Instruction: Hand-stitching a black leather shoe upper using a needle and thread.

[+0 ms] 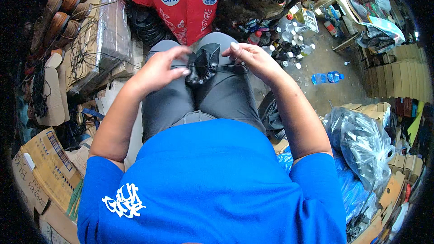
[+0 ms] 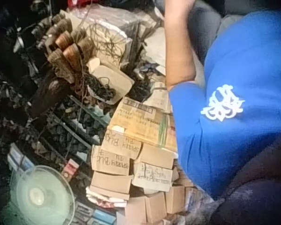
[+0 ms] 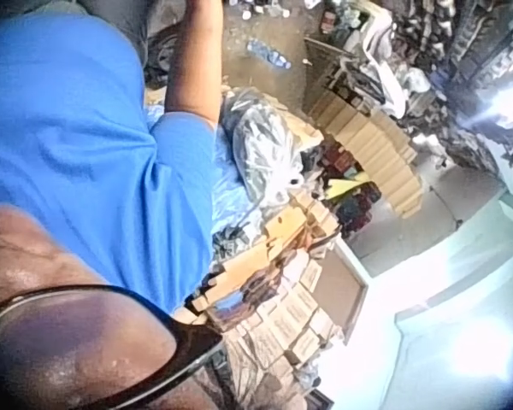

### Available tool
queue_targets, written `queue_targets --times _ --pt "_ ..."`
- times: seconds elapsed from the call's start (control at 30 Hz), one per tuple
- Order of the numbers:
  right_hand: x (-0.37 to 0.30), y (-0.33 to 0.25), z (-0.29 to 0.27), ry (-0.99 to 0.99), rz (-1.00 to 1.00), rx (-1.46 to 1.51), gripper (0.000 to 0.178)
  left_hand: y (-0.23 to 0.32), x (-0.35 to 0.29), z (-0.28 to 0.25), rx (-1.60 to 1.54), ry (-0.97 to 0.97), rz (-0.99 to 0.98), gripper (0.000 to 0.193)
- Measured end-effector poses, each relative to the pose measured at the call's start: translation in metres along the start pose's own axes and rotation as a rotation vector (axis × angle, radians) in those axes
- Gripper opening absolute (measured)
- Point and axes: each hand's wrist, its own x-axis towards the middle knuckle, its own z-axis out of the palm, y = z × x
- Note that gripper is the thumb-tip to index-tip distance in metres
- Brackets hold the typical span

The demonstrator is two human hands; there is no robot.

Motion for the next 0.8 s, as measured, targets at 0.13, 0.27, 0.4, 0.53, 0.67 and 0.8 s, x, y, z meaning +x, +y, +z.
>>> queue_targets --times 0.13,0.27,0.4,0.53,0.67,0.8 --pt "0.001 0.009 0.01 -0.029 -0.379 -0.605 0.032 -0.019 -0.035 -0.033 0.19 -0.204 -0.115 0.022" --pt "0.017 0.034 0.003 0.273 -0.367 -0.487 0.02 -0.019 -0.024 -0.055 0.197 -0.035 -0.25 0.026" --pt "0.038 0.053 0.004 0.583 -0.211 0.438 0.028 -0.015 -0.009 -0.02 -0.142 -0.072 -0.096 0.029" --pt "0.028 0.034 0.014 0.336 -0.128 1.203 0.037 -0.012 -0.018 -0.022 0.075 -0.285 -0.168 0.03" --pt "0.013 0.032 0.019 0.014 -0.063 1.469 0.041 -0.037 -0.013 -0.06 -0.05 -0.164 -0.429 0.039" --pt "0.008 0.039 0.024 -0.025 -0.064 1.392 0.042 -0.023 0.009 -0.02 -1.311 0.167 -0.095 0.045"
